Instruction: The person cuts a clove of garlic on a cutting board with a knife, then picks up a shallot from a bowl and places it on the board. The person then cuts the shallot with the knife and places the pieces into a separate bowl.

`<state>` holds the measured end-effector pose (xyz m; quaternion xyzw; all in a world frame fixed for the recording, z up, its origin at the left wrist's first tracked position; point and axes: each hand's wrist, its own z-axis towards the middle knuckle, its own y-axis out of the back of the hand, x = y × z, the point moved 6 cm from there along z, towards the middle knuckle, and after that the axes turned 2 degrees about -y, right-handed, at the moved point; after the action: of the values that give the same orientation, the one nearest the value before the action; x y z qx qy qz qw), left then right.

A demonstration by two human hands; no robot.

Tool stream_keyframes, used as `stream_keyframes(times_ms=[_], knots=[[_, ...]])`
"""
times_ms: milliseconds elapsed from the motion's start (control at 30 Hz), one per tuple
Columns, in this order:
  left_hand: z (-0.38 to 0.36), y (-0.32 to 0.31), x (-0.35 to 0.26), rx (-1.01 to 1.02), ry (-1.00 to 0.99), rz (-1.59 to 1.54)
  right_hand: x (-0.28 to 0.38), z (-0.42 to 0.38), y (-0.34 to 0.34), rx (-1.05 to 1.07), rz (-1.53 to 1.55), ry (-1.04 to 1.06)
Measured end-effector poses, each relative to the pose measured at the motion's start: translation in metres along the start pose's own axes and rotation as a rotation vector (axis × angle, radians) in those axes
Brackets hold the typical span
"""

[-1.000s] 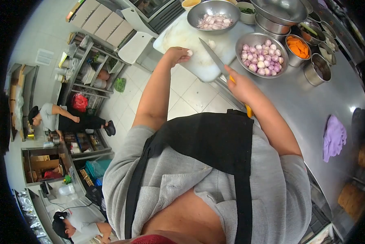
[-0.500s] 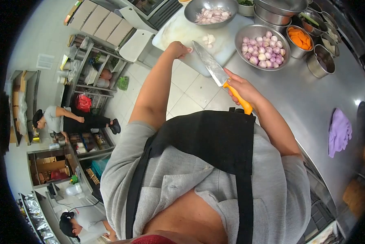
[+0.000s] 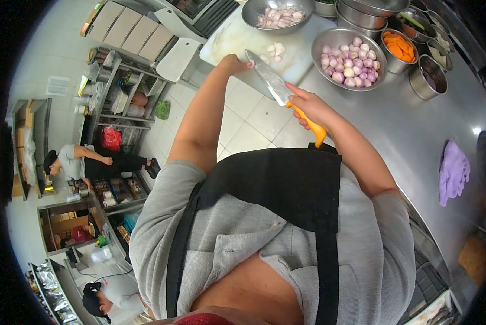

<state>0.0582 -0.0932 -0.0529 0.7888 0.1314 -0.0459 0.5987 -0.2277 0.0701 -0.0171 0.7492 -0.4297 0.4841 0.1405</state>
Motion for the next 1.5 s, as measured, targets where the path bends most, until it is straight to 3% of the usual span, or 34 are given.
stream_keyframes(times_ms=[100,200,267,500,767,933,1000,1100,1267,1500], knots=[[-0.003,0.001,-0.004,0.010,-0.012,-0.037,0.000,0.003,-0.002,0.001,0.025,-0.011],[-0.013,0.000,-0.002,0.097,0.109,-0.038,-0.004,-0.001,0.002,0.023,-0.043,-0.038],[-0.018,0.004,-0.003,-0.019,0.113,-0.081,-0.009,-0.005,0.007,0.012,-0.101,-0.070],[-0.032,0.017,0.004,-0.144,0.171,-0.131,0.011,0.011,-0.006,0.017,-0.164,-0.034],[-0.025,0.013,0.005,-0.046,0.186,-0.115,0.021,-0.040,0.028,-0.046,-0.443,-0.089],[0.005,0.007,0.009,0.010,0.068,-0.030,0.015,-0.023,0.028,-0.096,-0.343,-0.002],[0.008,0.008,0.010,0.043,0.039,-0.014,0.011,-0.013,0.021,-0.062,-0.100,0.013],[0.000,0.015,0.002,0.018,0.024,0.006,-0.002,-0.007,0.015,-0.013,0.018,-0.016],[-0.010,0.019,-0.008,0.168,0.106,0.005,-0.006,-0.006,0.008,-0.011,0.011,-0.040],[-0.001,0.014,-0.001,0.061,0.036,0.000,-0.001,0.001,0.003,-0.011,-0.051,-0.027]])
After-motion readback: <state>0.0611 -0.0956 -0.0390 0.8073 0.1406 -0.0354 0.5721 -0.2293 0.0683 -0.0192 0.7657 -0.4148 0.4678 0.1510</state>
